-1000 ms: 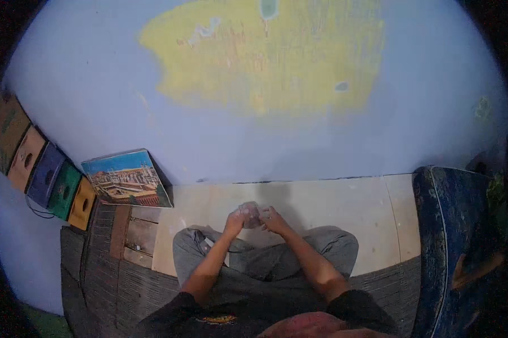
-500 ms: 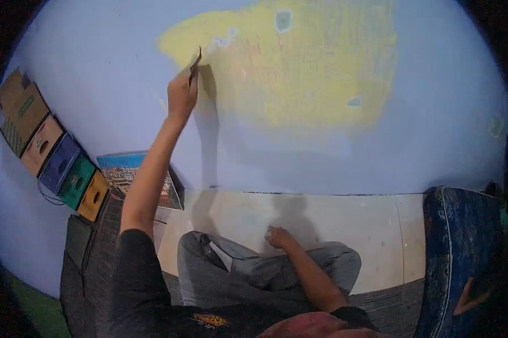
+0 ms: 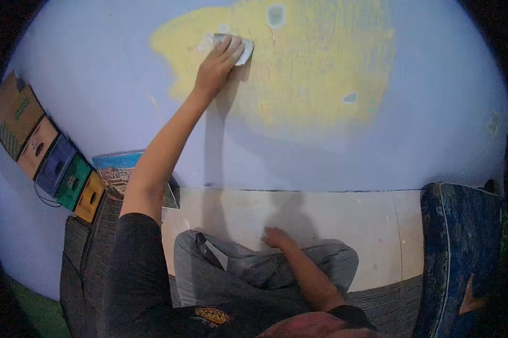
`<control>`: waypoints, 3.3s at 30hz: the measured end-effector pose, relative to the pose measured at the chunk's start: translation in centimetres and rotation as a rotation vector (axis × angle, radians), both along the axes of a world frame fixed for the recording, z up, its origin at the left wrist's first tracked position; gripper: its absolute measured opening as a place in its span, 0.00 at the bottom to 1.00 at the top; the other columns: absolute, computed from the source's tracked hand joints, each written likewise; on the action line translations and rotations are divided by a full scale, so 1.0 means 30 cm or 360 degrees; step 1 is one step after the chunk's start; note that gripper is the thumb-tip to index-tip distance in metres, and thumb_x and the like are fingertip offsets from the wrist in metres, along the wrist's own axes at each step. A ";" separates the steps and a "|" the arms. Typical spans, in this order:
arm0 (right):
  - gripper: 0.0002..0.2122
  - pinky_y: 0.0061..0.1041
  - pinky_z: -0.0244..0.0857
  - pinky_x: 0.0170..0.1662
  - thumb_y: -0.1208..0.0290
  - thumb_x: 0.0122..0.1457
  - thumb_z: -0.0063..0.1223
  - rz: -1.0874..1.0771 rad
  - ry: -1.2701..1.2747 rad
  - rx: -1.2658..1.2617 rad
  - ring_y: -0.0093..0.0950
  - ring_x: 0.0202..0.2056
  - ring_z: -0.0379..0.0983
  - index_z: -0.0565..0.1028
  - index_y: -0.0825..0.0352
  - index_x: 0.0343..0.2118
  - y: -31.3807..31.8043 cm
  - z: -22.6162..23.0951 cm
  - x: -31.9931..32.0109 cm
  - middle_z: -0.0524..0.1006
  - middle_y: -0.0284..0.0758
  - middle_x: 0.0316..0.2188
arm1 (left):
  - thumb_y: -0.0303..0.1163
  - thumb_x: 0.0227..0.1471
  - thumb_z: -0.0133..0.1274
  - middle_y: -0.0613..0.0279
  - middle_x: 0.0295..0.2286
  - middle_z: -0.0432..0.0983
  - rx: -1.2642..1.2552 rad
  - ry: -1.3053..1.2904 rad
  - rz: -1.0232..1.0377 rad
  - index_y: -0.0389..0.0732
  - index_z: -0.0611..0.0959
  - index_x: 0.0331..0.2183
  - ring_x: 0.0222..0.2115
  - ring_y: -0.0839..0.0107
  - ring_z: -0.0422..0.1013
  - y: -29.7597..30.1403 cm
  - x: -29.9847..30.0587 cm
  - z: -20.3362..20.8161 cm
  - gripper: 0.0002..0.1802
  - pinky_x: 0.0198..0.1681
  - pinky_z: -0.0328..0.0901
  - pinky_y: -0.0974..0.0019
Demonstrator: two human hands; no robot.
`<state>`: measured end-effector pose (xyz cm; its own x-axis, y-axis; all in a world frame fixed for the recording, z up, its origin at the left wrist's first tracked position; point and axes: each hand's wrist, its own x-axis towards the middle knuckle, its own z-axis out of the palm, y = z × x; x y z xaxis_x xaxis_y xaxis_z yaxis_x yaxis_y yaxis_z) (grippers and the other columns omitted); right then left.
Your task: The person sands a wall with a sanding block while sitting on the floor.
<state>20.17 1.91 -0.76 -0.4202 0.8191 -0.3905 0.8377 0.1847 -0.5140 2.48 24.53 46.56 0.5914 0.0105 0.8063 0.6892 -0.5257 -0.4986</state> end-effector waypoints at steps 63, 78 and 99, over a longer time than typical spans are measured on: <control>0.23 0.43 0.63 0.52 0.53 0.59 0.44 0.0112 -0.0035 0.0043 0.47 0.48 0.70 0.71 0.69 0.47 -0.005 0.056 0.015 0.73 0.50 0.47 | 0.31 0.55 0.44 0.55 0.57 0.62 -0.0196 0.1177 -0.0213 0.41 0.67 0.55 0.58 0.62 0.59 -0.043 0.211 -0.246 0.25 0.64 0.52 0.55; 0.23 0.46 0.62 0.54 0.54 0.56 0.50 0.0040 0.0107 0.0187 0.47 0.50 0.69 0.71 0.69 0.46 -0.043 0.040 -0.062 0.73 0.48 0.47 | 0.24 0.47 0.52 0.60 0.54 0.68 0.0061 0.0061 0.0002 0.45 0.73 0.53 0.55 0.59 0.64 0.017 0.029 0.106 0.28 0.56 0.62 0.59; 0.27 0.46 0.59 0.57 0.51 0.57 0.46 0.0071 -0.0048 0.0129 0.44 0.55 0.65 0.68 0.66 0.54 -0.021 0.009 0.016 0.69 0.45 0.54 | 0.26 0.49 0.51 0.61 0.57 0.63 0.0165 0.0381 0.0018 0.46 0.70 0.55 0.59 0.60 0.59 -0.075 0.068 0.189 0.29 0.60 0.56 0.54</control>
<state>20.64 1.28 -0.49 -0.4459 0.8293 -0.3369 0.8426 0.2619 -0.4705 4.52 22.29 52.24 0.7659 -0.0574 0.6404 0.5505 -0.4562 -0.6992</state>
